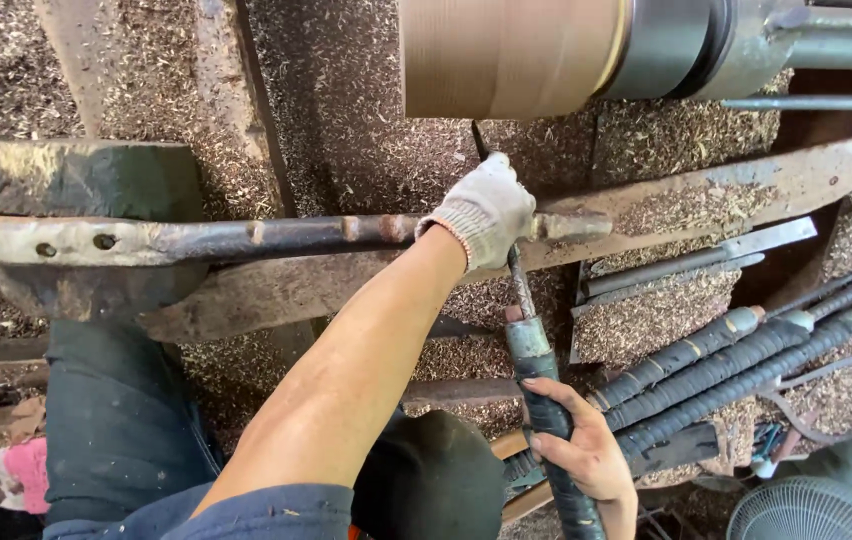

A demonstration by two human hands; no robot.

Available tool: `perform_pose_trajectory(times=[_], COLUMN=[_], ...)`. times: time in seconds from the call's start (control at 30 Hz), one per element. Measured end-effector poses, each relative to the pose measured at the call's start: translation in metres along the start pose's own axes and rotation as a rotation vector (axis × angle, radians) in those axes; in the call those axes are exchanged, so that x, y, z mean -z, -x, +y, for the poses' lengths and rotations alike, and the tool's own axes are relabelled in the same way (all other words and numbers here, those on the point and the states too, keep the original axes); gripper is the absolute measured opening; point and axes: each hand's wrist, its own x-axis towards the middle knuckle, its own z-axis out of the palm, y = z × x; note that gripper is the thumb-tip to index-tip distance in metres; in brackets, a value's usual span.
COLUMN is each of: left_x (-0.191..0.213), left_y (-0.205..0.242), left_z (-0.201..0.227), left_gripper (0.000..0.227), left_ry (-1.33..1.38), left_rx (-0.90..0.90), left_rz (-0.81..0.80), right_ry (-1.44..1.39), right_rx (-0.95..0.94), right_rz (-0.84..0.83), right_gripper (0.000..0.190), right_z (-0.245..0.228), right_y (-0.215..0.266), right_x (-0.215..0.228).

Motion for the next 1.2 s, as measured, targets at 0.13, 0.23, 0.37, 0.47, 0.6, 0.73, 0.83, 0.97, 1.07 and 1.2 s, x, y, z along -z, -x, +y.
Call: perform_pose_trajectory(times=[0.13,0.23,0.37,0.47,0.6,0.73,0.83,0.97,1.07,1.2], left_x=[-0.01,-0.013,-0.004,-0.008,-0.004,-0.002,-0.006,-0.019,-0.012,-0.004], left_y=[-0.009,-0.01,-0.002,-0.005,-0.003,-0.004,-0.006,-0.012,-0.01,-0.002], left_z=[-0.002,-0.004,-0.004,-0.006,-0.007,-0.008,-0.009,-0.012,-0.011,-0.008], left_gripper=[0.017,0.021,0.03,0.03,0.031,0.038,0.041,0.037,0.035,0.042], left_ry=[-0.023,-0.03,-0.047,-0.062,-0.104,-0.167,-0.177,-0.193,-0.214,-0.184], left_rx=[-0.05,-0.06,-0.082,-0.111,-0.161,-0.19,-0.198,-0.228,-0.224,-0.167], left_rz=[0.071,0.1,0.083,0.084,0.092,0.082,0.11,0.201,0.179,0.094], right_ry=[-0.025,-0.037,-0.053,-0.087,-0.118,-0.179,-0.229,-0.187,-0.109,-0.159], right_rx=[0.01,0.016,0.016,-0.001,0.027,0.02,0.006,0.108,0.176,0.045], right_rz=[0.084,0.116,0.184,0.23,0.258,0.309,0.323,0.284,0.243,0.203], right_gripper=[0.066,0.066,0.066,0.066,0.066,0.065,0.066,0.067,0.068,0.07], right_z=[0.005,0.006,0.006,0.018,0.026,0.024,0.027,0.052,0.049,0.048], right_y=[0.004,0.005,0.005,0.005,0.003,-0.002,-0.006,-0.011,-0.014,-0.004], right_x=[-0.017,-0.03,-0.052,-0.059,-0.076,-0.097,-0.108,-0.103,-0.097,-0.073])
